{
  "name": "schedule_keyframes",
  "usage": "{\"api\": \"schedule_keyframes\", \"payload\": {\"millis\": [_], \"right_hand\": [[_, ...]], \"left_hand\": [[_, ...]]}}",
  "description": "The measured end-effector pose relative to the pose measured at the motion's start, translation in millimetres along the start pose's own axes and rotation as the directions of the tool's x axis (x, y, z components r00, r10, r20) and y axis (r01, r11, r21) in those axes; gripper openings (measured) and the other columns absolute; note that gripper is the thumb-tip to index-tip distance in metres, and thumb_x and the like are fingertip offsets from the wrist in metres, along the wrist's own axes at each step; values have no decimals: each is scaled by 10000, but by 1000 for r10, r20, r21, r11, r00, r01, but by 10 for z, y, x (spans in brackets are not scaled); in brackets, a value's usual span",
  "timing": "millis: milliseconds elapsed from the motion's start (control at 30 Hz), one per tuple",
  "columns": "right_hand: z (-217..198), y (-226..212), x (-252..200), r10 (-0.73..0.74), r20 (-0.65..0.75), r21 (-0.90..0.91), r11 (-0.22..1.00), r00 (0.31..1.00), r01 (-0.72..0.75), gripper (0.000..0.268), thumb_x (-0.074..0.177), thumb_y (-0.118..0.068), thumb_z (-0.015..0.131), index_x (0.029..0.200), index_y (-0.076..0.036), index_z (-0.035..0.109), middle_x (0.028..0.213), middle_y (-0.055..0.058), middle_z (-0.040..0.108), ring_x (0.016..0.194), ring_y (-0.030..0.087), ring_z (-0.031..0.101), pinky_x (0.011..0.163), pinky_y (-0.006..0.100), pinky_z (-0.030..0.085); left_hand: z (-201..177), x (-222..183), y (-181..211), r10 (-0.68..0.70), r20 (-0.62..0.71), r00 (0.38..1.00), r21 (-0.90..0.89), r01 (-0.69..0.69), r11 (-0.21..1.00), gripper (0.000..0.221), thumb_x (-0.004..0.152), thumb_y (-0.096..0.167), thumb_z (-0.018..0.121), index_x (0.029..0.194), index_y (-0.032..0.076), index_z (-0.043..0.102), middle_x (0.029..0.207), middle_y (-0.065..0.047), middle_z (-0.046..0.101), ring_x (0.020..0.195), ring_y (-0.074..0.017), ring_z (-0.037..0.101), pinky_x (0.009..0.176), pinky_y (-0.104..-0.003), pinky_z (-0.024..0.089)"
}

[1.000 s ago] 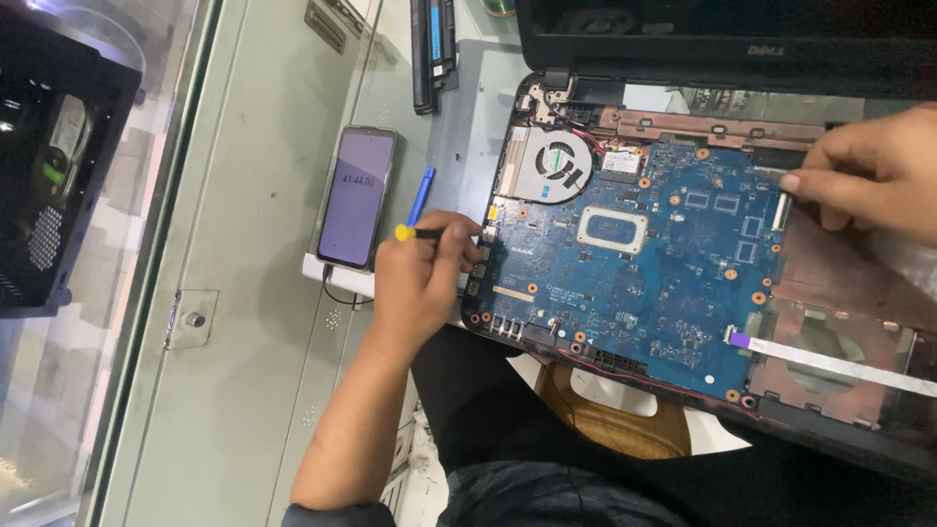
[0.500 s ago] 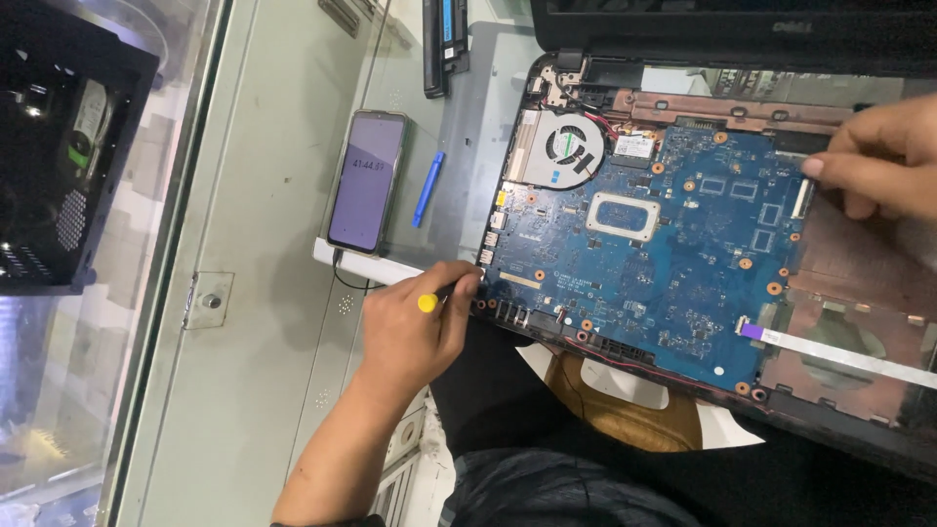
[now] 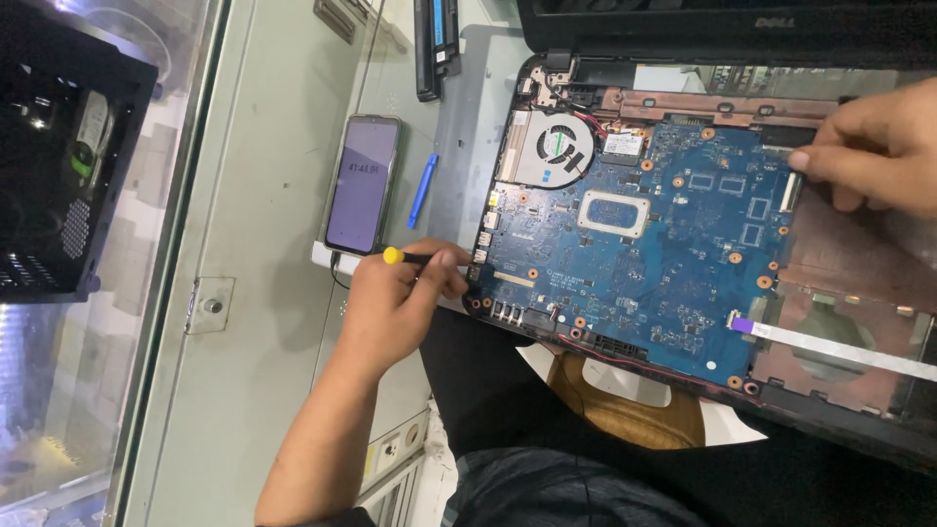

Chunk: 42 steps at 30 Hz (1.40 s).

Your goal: Removing a motherboard from a laptop by unscrewing it and disconnecting internal cables.

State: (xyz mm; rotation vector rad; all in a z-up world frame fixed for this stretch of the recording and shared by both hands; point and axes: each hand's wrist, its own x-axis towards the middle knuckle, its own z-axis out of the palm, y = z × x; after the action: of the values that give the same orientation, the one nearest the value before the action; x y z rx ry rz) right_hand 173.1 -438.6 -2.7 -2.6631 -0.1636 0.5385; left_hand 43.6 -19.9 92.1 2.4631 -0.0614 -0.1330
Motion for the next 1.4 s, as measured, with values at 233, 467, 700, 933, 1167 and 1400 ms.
{"api": "schedule_keyframes", "payload": {"millis": [233,467,700,933,1167,1400], "right_hand": [[47,69,13,-56,-52,166,984,997,64,380,1042,-253,741,784,24,779,580,162,758,468,266,625,532,343,482],[5,51,-9,-38,-21,71,997,999,40,359,1050,-307,717,845,-27,810,627,132,802,537,249,707,593,330,549],[36,72,51,-73,-23,-75,995,997,71,367,1062,-355,690,850,-79,807,628,93,814,519,216,745,571,306,586],[64,64,25,-17,-27,152,988,999,21,359,1064,-237,732,850,47,783,645,206,762,567,306,668,571,394,528],[117,108,24,-48,-57,273,960,997,62,363,1069,-154,721,827,115,732,609,266,681,518,344,597,494,420,461],[147,136,17,-77,-80,258,962,994,95,336,1076,-154,721,861,103,746,620,249,689,535,329,608,527,404,445]], "left_hand": [[85,-44,-68,-187,-15,982,-388,167,906,397,1020,344,516,977,48,777,740,-83,755,671,-147,735,499,-228,546],[113,-7,-75,-250,-55,967,-422,204,883,451,1019,358,510,892,4,759,780,-103,762,613,-176,740,462,-224,529],[134,17,-117,-281,-59,958,-420,231,878,464,1026,344,494,862,-4,755,856,-96,760,646,-184,761,462,-234,524],[164,-11,-103,-202,-108,973,-375,149,915,483,1040,343,471,854,-1,755,847,-86,760,627,-168,753,447,-218,516],[180,-57,-36,-55,-200,978,-170,21,985,463,1056,339,438,857,50,741,797,-22,777,666,-128,770,643,-246,597],[233,-110,-141,169,-241,956,44,-163,986,426,1079,249,447,856,58,755,888,51,773,691,-116,769,613,-247,546]]}}
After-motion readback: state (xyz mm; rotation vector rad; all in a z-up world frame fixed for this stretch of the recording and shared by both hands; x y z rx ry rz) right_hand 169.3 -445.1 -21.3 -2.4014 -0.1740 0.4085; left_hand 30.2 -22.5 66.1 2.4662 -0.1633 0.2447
